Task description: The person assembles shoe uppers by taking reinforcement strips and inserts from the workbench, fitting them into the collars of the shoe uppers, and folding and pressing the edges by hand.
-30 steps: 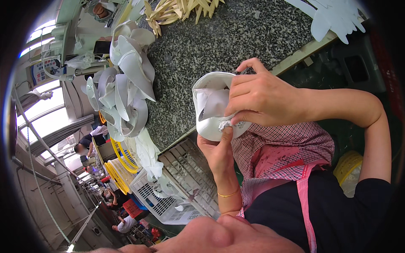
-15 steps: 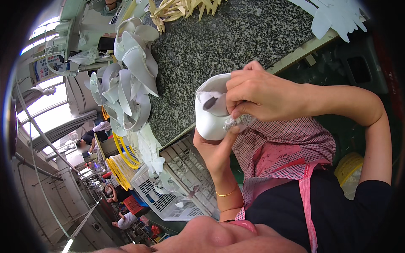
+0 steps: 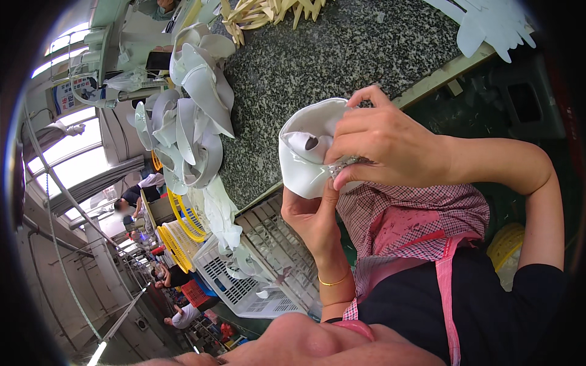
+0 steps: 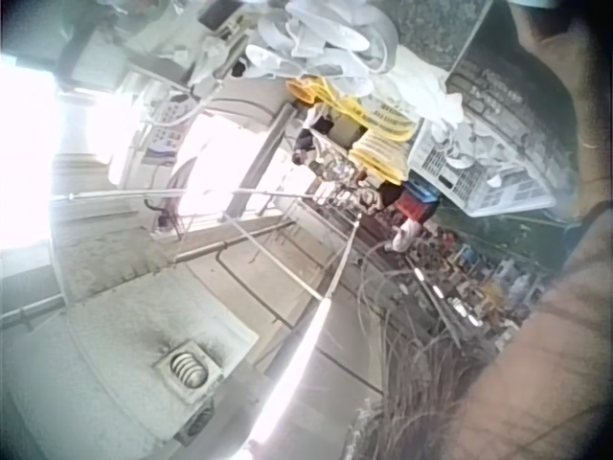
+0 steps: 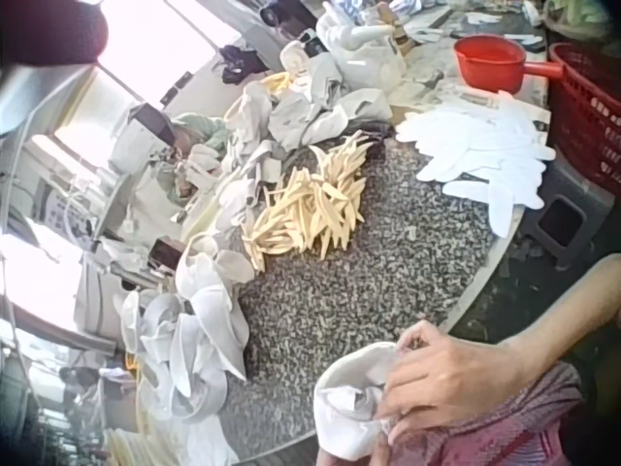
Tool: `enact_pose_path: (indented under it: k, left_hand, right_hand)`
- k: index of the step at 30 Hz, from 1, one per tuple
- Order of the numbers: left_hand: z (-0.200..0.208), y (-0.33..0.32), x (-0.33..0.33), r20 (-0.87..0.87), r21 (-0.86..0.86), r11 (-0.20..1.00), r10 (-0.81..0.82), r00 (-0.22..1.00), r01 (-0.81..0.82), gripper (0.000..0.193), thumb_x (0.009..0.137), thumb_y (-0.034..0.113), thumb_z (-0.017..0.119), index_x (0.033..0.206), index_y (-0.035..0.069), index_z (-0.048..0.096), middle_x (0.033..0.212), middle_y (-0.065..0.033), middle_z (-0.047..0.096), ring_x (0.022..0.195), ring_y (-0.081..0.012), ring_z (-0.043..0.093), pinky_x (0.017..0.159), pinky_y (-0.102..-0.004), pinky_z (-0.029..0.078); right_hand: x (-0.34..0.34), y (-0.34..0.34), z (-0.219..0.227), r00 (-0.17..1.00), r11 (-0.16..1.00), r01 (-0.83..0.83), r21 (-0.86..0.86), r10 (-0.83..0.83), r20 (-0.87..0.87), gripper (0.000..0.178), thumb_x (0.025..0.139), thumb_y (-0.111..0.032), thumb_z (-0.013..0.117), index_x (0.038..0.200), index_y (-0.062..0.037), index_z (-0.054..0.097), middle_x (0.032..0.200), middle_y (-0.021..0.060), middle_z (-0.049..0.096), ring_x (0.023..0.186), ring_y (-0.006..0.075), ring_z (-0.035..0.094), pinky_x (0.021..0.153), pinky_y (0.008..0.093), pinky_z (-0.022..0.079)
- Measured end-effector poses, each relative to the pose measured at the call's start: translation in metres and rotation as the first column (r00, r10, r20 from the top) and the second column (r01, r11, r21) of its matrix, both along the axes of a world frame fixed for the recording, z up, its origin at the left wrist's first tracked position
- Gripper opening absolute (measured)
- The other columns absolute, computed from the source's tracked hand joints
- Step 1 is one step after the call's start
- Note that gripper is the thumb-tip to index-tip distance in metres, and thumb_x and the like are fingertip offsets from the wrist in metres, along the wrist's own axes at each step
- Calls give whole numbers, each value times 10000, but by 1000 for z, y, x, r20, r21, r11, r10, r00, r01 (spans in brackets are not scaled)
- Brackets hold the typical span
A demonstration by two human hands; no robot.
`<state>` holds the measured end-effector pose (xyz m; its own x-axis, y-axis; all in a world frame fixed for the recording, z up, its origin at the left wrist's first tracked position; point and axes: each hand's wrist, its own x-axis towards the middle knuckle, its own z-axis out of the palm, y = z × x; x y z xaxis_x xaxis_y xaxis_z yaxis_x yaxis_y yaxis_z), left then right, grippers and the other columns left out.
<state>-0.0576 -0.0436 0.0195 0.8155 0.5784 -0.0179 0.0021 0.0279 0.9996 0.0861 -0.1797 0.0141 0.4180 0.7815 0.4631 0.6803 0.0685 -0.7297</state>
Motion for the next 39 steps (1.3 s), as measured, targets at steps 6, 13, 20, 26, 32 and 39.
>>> enact_pose_path:
  k: [6,13,20,26,32,39]
  left_hand:
    - [-1,3,-2,-31,-10,999,-31,999,30,427,867,-38,745,1265,-76,594,1145,-93,674,1050,-155,634,907,-300,518]
    - [-1,21,-1,128,-263,958,-81,988,112,450,890,-7,710,1310,-89,569,1200,-87,651,1092,-152,608,979,-305,464]
    - [2,19,6,120,-165,986,-1,993,21,435,902,-30,694,1318,-69,570,1241,-84,627,1134,-154,587,991,-307,457]
    - [4,17,4,99,-49,999,1,995,4,358,894,-57,700,1240,-82,609,1175,-61,588,1093,-152,584,949,-280,469]
    - [4,21,2,76,138,990,-43,996,32,264,882,-74,712,1138,-80,650,1046,-26,522,963,-102,538,810,-219,482]
    - [-2,16,5,75,135,991,-28,997,18,247,885,-55,719,1123,-73,653,1049,-23,496,947,-94,520,784,-198,440]
  right_hand:
    - [2,4,7,987,988,-79,-135,59,-149,182,861,-202,742,946,-63,661,900,49,623,947,218,596,1011,432,321]
    - [7,10,11,987,982,-114,-149,94,-133,175,868,-182,731,941,-65,624,920,57,611,974,233,584,1007,436,320]
    - [-5,17,4,986,982,148,116,-156,63,169,840,-222,760,937,-108,683,859,9,656,859,207,626,995,438,349]
    - [-1,14,8,994,995,100,13,-100,41,139,852,-225,746,924,-113,706,874,1,644,879,190,617,984,433,346]
    - [8,14,17,992,987,-85,-136,72,-102,94,883,-161,706,933,-92,667,913,16,621,946,196,592,1004,446,315]
    - [5,14,16,954,994,-47,-101,14,-299,97,912,-152,679,905,-74,622,818,20,618,841,188,599,1006,412,309]
